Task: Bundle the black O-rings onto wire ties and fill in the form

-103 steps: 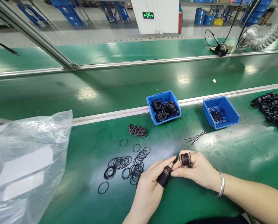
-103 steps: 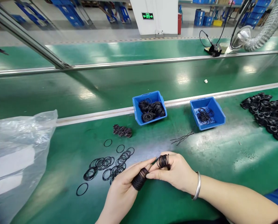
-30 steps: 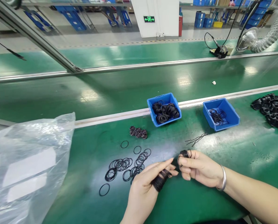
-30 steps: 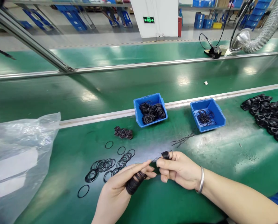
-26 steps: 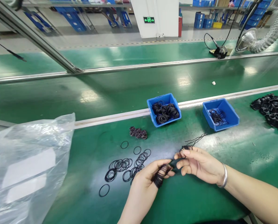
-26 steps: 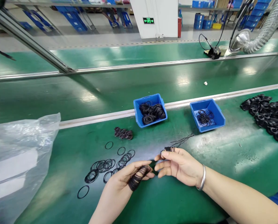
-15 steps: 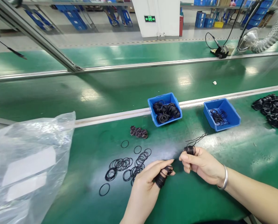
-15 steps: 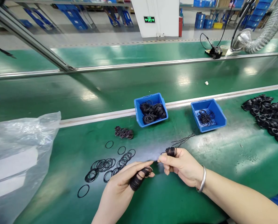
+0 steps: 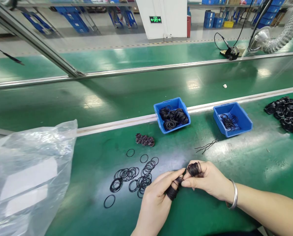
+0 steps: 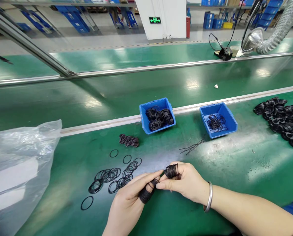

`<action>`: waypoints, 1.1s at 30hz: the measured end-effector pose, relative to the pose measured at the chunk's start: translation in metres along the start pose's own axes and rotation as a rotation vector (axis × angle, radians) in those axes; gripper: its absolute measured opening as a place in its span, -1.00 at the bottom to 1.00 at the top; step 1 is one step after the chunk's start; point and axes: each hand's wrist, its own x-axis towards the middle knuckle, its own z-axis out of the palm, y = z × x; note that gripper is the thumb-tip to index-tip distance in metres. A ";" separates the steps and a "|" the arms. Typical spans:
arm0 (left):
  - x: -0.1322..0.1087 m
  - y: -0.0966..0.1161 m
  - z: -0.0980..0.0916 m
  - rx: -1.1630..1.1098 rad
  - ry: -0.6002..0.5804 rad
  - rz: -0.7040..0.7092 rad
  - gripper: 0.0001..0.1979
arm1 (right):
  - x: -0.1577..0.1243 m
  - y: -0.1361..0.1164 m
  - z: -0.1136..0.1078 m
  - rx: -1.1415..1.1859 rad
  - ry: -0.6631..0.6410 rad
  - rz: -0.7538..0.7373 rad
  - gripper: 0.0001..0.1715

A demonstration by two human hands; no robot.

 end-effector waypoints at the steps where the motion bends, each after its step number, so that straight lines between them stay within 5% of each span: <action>1: 0.001 0.001 0.000 -0.018 -0.004 -0.005 -0.64 | 0.000 -0.001 0.000 0.025 -0.008 0.012 -0.69; 7: 0.000 0.002 -0.002 -0.208 -0.085 -0.104 -0.65 | 0.001 -0.003 -0.003 0.206 -0.111 0.097 -0.67; 15: -0.006 -0.010 0.002 -0.339 -0.039 -0.331 -0.78 | 0.004 -0.010 -0.014 0.544 -0.014 0.176 -0.74; 19: -0.003 -0.005 0.001 -0.309 -0.086 -0.353 -0.77 | 0.004 -0.011 -0.015 0.474 -0.011 0.181 -0.72; 23: 0.003 0.001 -0.002 -0.114 -0.039 -0.198 -0.80 | 0.003 -0.010 -0.012 0.317 0.013 0.180 -0.65; 33: -0.005 0.001 -0.001 0.017 -0.020 -0.124 -0.71 | 0.000 0.002 -0.001 0.015 0.015 0.009 -0.70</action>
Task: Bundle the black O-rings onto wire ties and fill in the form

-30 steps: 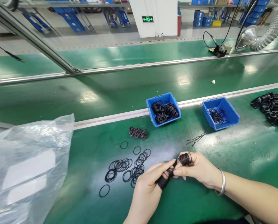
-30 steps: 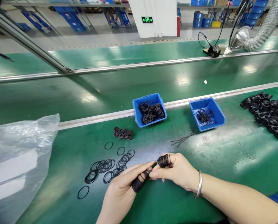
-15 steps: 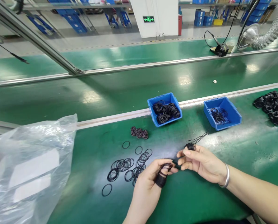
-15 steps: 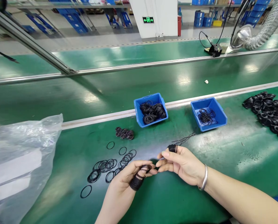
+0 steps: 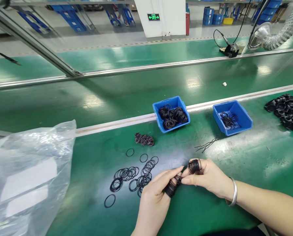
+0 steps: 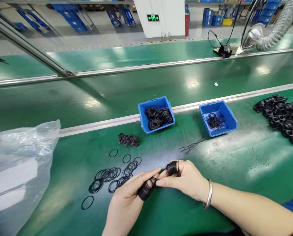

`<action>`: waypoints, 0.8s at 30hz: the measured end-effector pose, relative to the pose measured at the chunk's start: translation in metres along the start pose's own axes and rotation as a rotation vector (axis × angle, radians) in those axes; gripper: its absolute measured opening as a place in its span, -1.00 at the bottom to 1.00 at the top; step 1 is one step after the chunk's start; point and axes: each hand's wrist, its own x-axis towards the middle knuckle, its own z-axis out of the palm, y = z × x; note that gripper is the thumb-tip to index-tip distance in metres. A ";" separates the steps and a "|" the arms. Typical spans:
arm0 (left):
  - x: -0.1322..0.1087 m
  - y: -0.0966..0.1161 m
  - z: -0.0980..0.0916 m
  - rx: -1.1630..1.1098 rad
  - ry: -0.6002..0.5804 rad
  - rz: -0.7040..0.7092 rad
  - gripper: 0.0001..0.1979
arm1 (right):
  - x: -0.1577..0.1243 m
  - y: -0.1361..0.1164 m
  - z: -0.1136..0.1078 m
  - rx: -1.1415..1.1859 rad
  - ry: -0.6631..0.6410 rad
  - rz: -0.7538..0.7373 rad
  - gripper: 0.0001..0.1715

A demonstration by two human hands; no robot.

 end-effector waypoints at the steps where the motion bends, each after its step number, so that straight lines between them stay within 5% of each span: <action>1: 0.000 0.000 0.000 0.004 -0.008 0.004 -0.70 | 0.000 0.000 0.001 -0.022 0.015 -0.021 -0.72; 6: 0.001 0.000 0.000 0.003 -0.013 0.049 -0.67 | 0.000 -0.003 0.000 0.026 0.011 0.029 -0.68; 12: 0.002 0.000 -0.002 -0.128 -0.049 0.092 -0.64 | 0.001 -0.007 -0.003 0.268 -0.146 0.174 -0.63; 18: 0.002 0.002 -0.004 -0.330 0.042 -0.151 -0.78 | 0.003 -0.012 -0.009 0.511 -0.080 0.213 -0.73; 24: 0.005 -0.005 -0.003 -0.312 -0.076 -0.345 -0.84 | 0.004 -0.018 -0.014 0.460 -0.067 0.198 -0.70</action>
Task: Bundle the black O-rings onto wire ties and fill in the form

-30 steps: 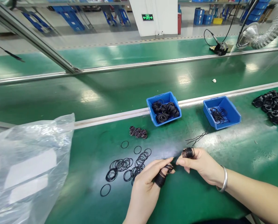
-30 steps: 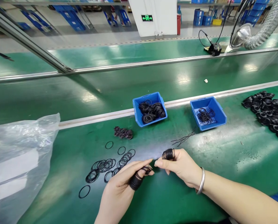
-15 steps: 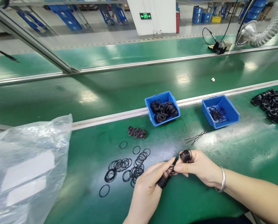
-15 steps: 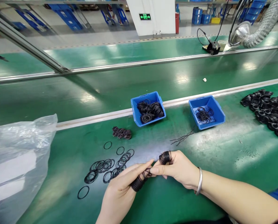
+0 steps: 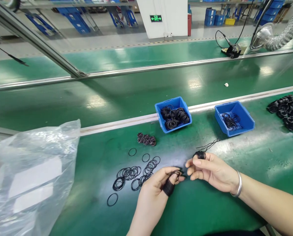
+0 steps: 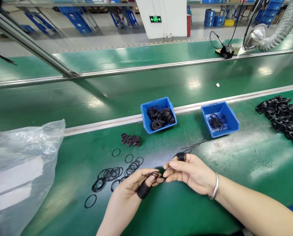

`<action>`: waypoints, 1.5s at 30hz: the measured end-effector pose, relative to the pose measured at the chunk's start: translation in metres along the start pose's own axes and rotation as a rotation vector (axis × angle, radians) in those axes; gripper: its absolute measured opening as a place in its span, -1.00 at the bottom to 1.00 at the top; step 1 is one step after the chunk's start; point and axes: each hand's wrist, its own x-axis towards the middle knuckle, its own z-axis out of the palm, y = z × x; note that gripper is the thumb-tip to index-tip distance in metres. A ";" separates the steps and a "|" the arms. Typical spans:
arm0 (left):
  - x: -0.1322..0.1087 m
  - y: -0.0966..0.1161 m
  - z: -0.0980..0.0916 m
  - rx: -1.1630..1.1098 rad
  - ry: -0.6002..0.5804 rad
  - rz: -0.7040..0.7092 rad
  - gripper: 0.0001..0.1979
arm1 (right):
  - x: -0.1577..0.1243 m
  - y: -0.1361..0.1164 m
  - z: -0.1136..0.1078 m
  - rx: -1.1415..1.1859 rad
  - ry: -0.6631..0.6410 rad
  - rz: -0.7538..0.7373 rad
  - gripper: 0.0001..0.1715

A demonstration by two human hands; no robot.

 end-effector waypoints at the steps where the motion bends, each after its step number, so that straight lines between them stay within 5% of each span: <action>1: 0.000 -0.001 0.000 0.003 -0.003 0.013 -0.83 | 0.000 0.000 0.000 -0.031 0.006 0.000 -0.69; 9: -0.005 0.001 0.000 0.222 0.039 0.253 -0.73 | 0.002 0.007 0.002 -0.390 0.153 -0.124 -0.61; 15: -0.003 -0.002 0.007 0.328 0.075 0.437 -0.63 | 0.001 0.016 0.002 -0.583 0.042 -0.198 -0.62; 22: -0.002 -0.002 0.009 0.370 0.092 0.504 -0.59 | 0.002 0.023 0.002 -0.574 0.079 -0.234 -0.63; 31: -0.004 0.004 0.003 0.146 -0.060 0.438 -0.59 | 0.002 0.013 0.004 -0.206 -0.038 -0.023 -0.60; 36: -0.003 0.001 -0.002 0.062 0.000 0.161 -0.73 | 0.003 0.009 -0.001 -0.003 0.028 -0.046 -0.72; 40: 0.001 0.000 -0.003 0.038 -0.105 -0.017 -0.80 | 0.002 0.006 -0.003 -0.040 0.023 -0.047 -0.70; 45: -0.002 0.001 -0.002 0.100 -0.094 0.104 -0.74 | 0.002 0.006 0.000 -0.166 0.059 -0.085 -0.67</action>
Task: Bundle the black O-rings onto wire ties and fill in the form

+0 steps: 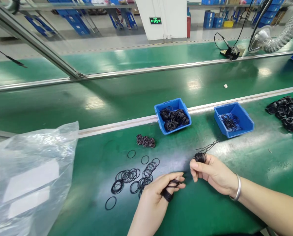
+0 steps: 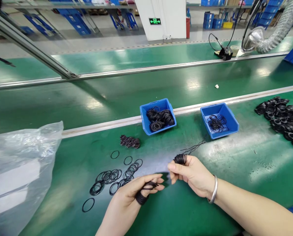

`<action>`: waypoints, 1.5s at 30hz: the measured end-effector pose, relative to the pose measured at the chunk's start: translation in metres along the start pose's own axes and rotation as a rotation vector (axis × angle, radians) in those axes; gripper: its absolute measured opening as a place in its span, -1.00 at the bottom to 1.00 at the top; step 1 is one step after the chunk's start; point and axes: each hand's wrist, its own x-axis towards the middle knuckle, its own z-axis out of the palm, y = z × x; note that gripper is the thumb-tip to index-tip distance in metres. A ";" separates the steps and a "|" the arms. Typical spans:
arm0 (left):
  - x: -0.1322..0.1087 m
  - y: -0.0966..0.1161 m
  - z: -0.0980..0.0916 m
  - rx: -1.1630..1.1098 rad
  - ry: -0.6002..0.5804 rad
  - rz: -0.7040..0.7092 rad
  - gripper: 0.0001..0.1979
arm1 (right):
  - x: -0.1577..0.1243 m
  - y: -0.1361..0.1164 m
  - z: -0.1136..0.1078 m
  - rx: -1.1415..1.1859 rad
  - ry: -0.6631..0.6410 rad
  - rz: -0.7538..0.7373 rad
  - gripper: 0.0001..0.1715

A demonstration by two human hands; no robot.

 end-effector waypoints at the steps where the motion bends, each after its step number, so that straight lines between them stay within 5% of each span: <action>1: -0.001 0.000 0.000 0.023 0.013 0.043 -0.73 | 0.000 0.001 0.001 -0.045 0.011 -0.017 -0.66; 10: 0.000 0.002 0.006 0.221 0.128 0.234 -0.67 | -0.003 0.016 0.005 -0.408 0.003 -0.157 -0.69; 15: 0.001 0.003 0.006 0.164 0.091 0.185 -0.69 | -0.003 0.018 0.005 -0.487 0.026 -0.188 -0.70; 24: 0.002 0.005 0.008 0.138 0.092 0.180 -0.68 | -0.001 0.016 0.005 -0.279 -0.022 -0.081 -0.66; 30: -0.002 0.003 0.006 -0.081 -0.007 0.062 -0.68 | -0.001 0.010 0.003 -0.124 -0.049 0.000 -0.64; 36: -0.001 -0.005 0.002 -0.089 0.061 -0.072 -0.73 | 0.001 -0.002 -0.001 0.160 -0.016 0.082 -0.69; 40: 0.000 -0.003 0.002 -0.042 0.002 -0.161 -0.78 | -0.001 -0.004 -0.003 0.152 -0.050 0.074 -0.68; 45: -0.001 0.003 0.003 -0.040 -0.023 -0.090 -0.76 | -0.001 -0.005 -0.003 0.076 -0.044 0.065 -0.69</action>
